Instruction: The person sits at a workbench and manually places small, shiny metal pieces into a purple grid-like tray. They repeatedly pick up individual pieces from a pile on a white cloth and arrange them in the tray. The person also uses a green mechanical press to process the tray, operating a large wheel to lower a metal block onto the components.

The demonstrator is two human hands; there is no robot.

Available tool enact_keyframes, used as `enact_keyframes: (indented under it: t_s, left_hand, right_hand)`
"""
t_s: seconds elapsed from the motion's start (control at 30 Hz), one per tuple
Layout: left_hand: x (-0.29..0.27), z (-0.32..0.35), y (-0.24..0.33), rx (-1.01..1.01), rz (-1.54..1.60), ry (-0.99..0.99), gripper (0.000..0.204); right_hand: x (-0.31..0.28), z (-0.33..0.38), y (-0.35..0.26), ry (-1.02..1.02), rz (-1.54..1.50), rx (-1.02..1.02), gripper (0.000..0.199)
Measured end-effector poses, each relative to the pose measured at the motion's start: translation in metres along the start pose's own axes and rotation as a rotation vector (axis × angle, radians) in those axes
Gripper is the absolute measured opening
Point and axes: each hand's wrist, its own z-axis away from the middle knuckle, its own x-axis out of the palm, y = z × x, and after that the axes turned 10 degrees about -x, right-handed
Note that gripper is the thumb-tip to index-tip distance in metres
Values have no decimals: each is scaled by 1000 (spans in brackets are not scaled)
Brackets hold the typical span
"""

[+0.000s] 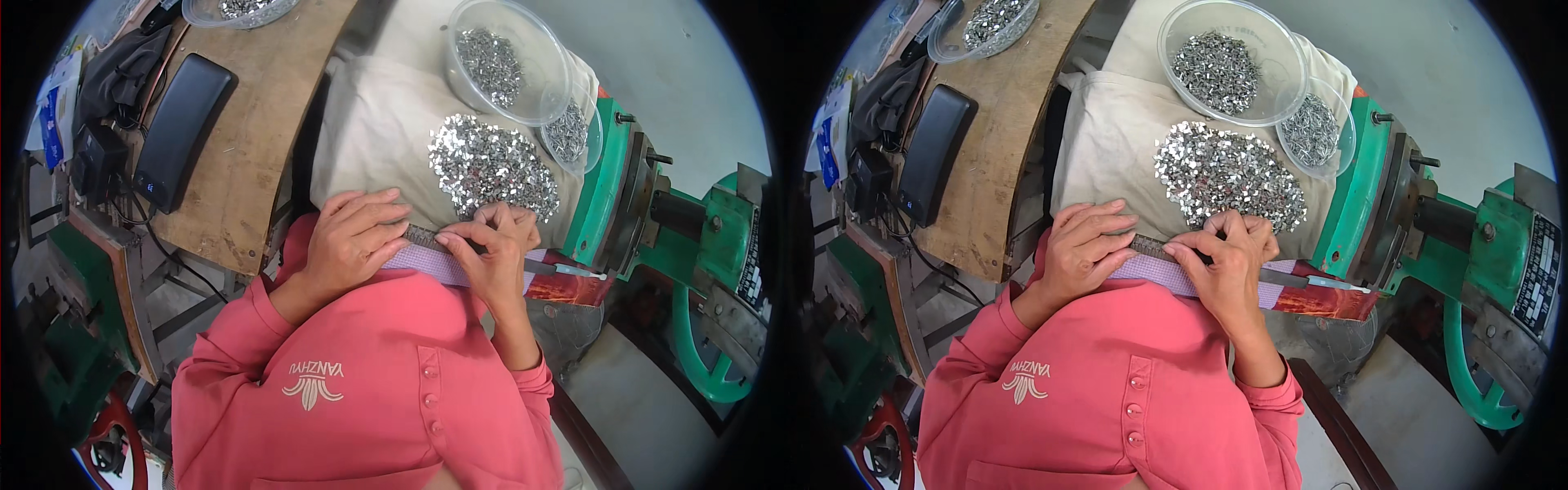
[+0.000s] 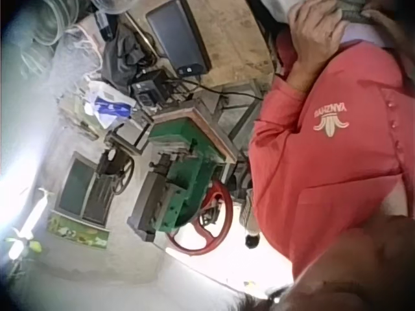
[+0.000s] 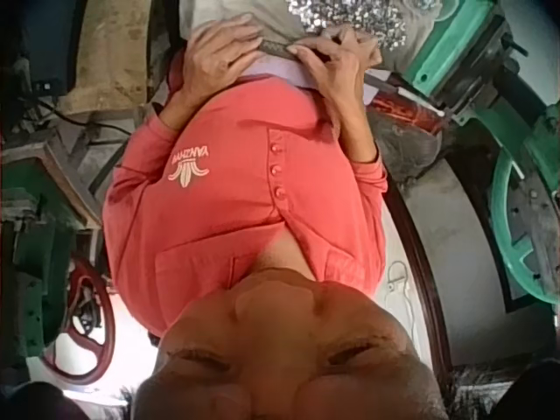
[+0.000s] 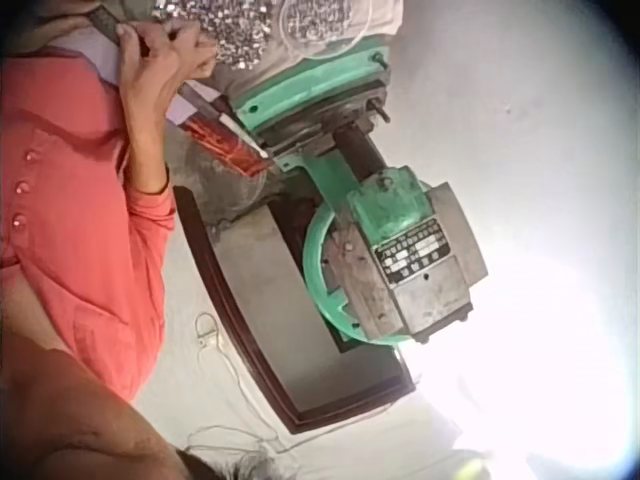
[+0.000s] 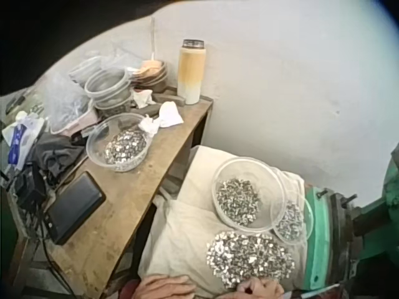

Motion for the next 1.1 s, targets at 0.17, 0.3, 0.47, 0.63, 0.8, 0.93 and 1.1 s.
enact_keyframes:
  t_s: [0.17, 0.3, 0.47, 0.63, 0.8, 0.93, 1.1]
  left_hand:
    - [0, 0, 0, 0, 12, 10, 21]
    - [0, 0, 0, 1, 12, 8, 22]
    - [1, 0, -1, 15, -3, 19, 20]
    - [1, -1, 0, 24, -6, 22, 20]
    - [0, 0, -1, 20, -13, 7, 23]
    - [0, -1, 0, 14, -9, 6, 21]
    - [-1, -1, 1, 2, -15, -9, 22]
  right_hand:
    - [0, 0, 1, 1, 19, -11, 15]
    - [-1, 4, 6, -7, -23, 1, 15]
    - [-4, 1, 4, -23, 9, -6, 15]
    - [-3, 2, 3, -16, 17, -2, 16]
    - [-7, 10, 11, -11, -8, 31, 16]
    - [-8, 11, 12, -25, -15, 38, 16]
    - [-11, 6, 8, -38, -2, 36, 13]
